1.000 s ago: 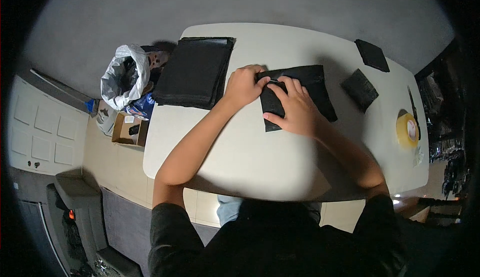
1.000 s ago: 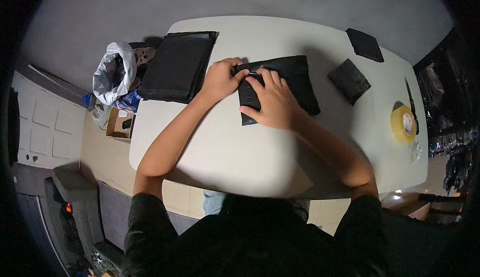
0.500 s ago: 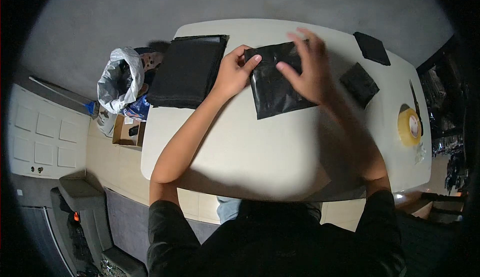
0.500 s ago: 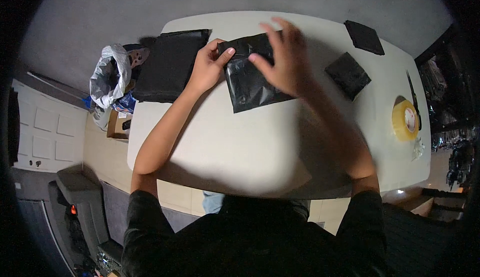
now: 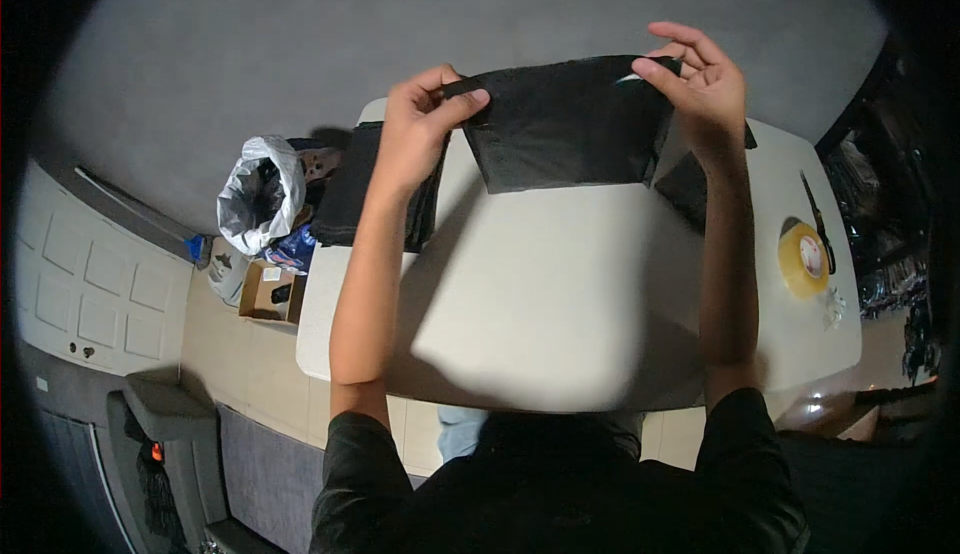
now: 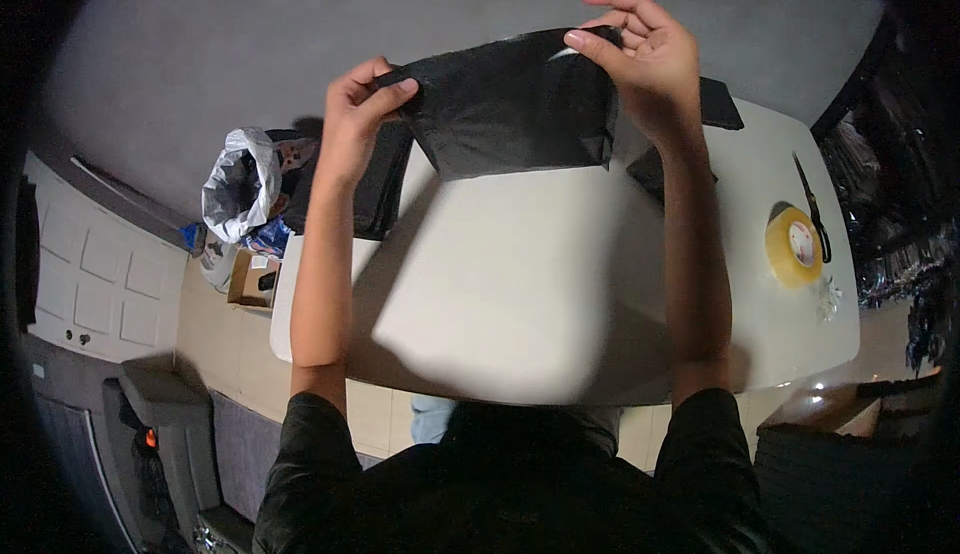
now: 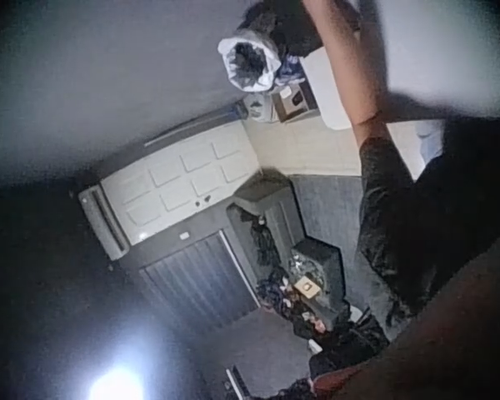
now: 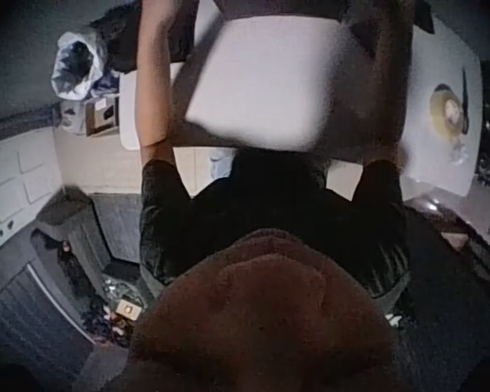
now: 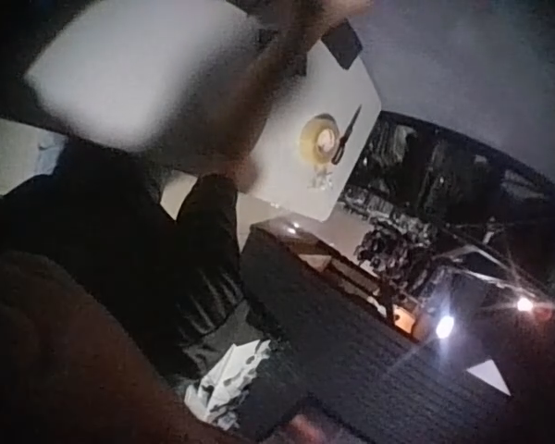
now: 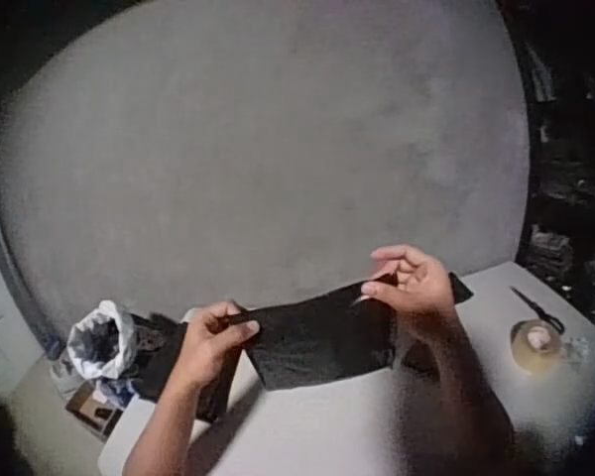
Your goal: Packing items into small black poly mailers and sealing them.
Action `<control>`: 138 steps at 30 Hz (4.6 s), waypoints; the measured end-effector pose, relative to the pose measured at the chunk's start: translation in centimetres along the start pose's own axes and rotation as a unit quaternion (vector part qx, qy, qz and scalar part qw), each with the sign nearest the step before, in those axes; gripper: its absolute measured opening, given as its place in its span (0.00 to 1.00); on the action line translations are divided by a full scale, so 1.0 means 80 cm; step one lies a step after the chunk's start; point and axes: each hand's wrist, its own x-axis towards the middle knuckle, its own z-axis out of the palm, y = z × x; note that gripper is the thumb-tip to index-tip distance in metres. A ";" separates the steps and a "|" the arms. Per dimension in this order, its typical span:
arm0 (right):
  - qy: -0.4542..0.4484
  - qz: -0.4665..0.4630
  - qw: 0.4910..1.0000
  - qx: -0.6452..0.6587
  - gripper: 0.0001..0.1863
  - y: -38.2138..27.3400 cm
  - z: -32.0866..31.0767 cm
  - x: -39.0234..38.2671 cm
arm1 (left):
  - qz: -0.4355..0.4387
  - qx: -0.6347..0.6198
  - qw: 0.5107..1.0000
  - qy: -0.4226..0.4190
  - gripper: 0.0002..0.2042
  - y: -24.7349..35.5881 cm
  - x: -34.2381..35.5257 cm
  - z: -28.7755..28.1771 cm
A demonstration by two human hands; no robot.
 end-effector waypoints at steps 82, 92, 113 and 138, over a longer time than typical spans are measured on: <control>-0.086 0.096 0.974 -0.186 0.17 0.035 0.067 -0.042 | -0.016 -0.180 0.959 0.220 0.11 -0.162 -0.079 -0.005; -0.164 0.326 0.884 -0.292 0.20 0.093 0.040 -0.108 | -0.169 0.225 0.957 0.072 0.12 -0.151 -0.084 -0.023; -0.234 0.011 0.845 -0.480 0.34 0.145 0.203 -0.197 | -0.073 0.421 0.904 -0.002 0.13 -0.160 -0.096 -0.010; -0.294 0.049 0.842 -0.450 0.33 0.159 0.126 -0.122 | -0.173 0.345 0.919 -0.080 0.21 -0.162 -0.080 -0.002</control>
